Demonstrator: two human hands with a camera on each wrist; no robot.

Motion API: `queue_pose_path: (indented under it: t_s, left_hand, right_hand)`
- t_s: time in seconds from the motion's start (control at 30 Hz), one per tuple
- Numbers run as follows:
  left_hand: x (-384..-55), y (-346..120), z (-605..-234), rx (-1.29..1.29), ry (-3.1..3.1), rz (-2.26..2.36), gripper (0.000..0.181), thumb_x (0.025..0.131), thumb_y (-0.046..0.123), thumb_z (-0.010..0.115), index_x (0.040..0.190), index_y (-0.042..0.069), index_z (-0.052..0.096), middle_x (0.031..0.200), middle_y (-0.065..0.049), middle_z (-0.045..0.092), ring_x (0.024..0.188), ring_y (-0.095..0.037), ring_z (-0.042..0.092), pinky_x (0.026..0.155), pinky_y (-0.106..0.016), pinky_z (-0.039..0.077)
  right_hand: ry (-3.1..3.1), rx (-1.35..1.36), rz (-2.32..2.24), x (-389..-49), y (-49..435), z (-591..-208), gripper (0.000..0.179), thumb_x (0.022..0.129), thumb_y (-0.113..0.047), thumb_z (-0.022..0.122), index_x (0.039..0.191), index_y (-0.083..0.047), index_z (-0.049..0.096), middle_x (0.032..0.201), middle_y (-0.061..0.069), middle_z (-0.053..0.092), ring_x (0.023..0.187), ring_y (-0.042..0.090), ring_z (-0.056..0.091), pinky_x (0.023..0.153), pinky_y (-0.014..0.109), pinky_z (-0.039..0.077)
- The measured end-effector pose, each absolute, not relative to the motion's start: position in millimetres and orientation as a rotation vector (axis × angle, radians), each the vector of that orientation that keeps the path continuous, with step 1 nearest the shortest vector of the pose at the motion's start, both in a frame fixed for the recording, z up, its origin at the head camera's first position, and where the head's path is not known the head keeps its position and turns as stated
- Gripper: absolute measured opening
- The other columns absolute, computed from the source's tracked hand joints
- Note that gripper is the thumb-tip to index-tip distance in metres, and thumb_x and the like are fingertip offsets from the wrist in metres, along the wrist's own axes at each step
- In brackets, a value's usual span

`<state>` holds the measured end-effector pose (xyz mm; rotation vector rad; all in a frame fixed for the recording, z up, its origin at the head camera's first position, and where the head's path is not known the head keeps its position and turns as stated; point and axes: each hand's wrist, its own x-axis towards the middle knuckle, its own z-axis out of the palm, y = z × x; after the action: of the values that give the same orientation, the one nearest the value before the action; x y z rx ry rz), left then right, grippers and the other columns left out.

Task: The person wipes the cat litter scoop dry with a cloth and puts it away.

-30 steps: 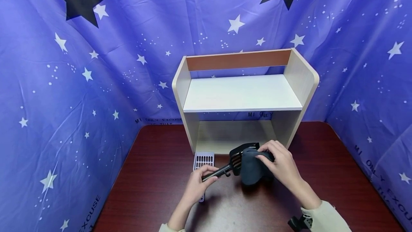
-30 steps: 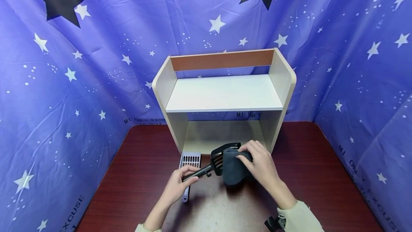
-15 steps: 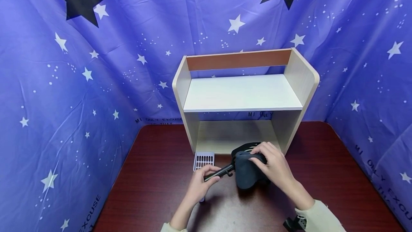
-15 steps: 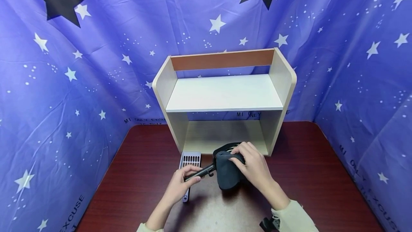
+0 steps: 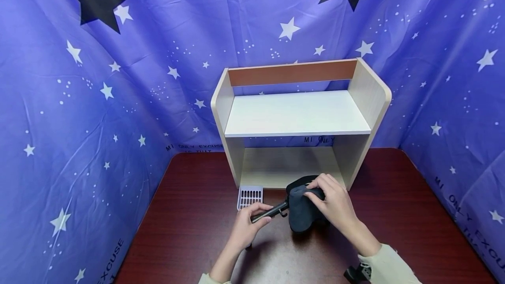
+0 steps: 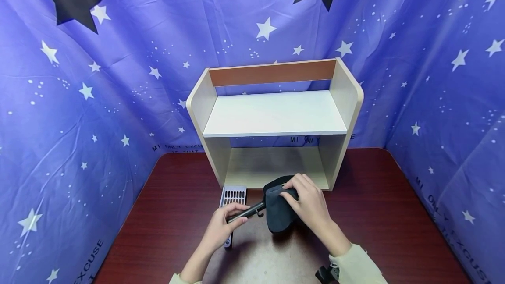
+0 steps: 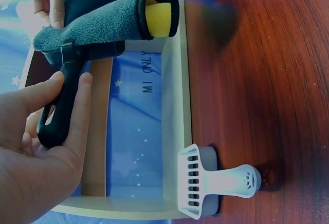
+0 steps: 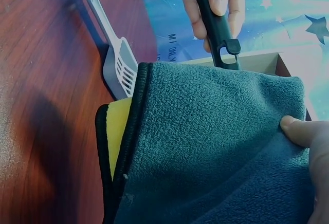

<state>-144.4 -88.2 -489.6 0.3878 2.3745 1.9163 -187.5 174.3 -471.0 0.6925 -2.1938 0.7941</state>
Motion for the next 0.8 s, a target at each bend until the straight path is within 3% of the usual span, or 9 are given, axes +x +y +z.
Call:
queue_pose_path:
  t_s: [0.5, 0.8]
  left_hand:
    - [-142.5, -82.7, -491.4, 0.382, 2.38, 1.947, 0.024, 0.085, -0.006, 0.07, 0.108, -0.001, 0.072, 0.099, -0.024, 0.075, 0.085, -0.002, 0.067, 0.074, -0.013, 0.052]
    - [-142.1, -80.0, -490.3, 0.373, 2.379, 1.936, 0.024, 0.085, -0.001, 0.073, 0.109, 0.0, 0.072, 0.101, -0.021, 0.076, 0.089, -0.016, 0.072, 0.076, -0.014, 0.054]
  right_hand:
    - [-2.181, 0.517, 0.758, -186.3, 165.5, -480.8, 0.033, 0.064, -0.002, 0.09, 0.082, -0.014, 0.064, 0.08, -0.006, 0.064, 0.077, 0.011, 0.06, 0.064, 0.027, 0.048]
    - [-2.198, 0.378, 0.721, -186.1, 158.5, -484.5, 0.034, 0.064, -0.008, 0.091, 0.08, -0.015, 0.061, 0.076, -0.002, 0.063, 0.07, 0.013, 0.059, 0.054, 0.031, 0.047]
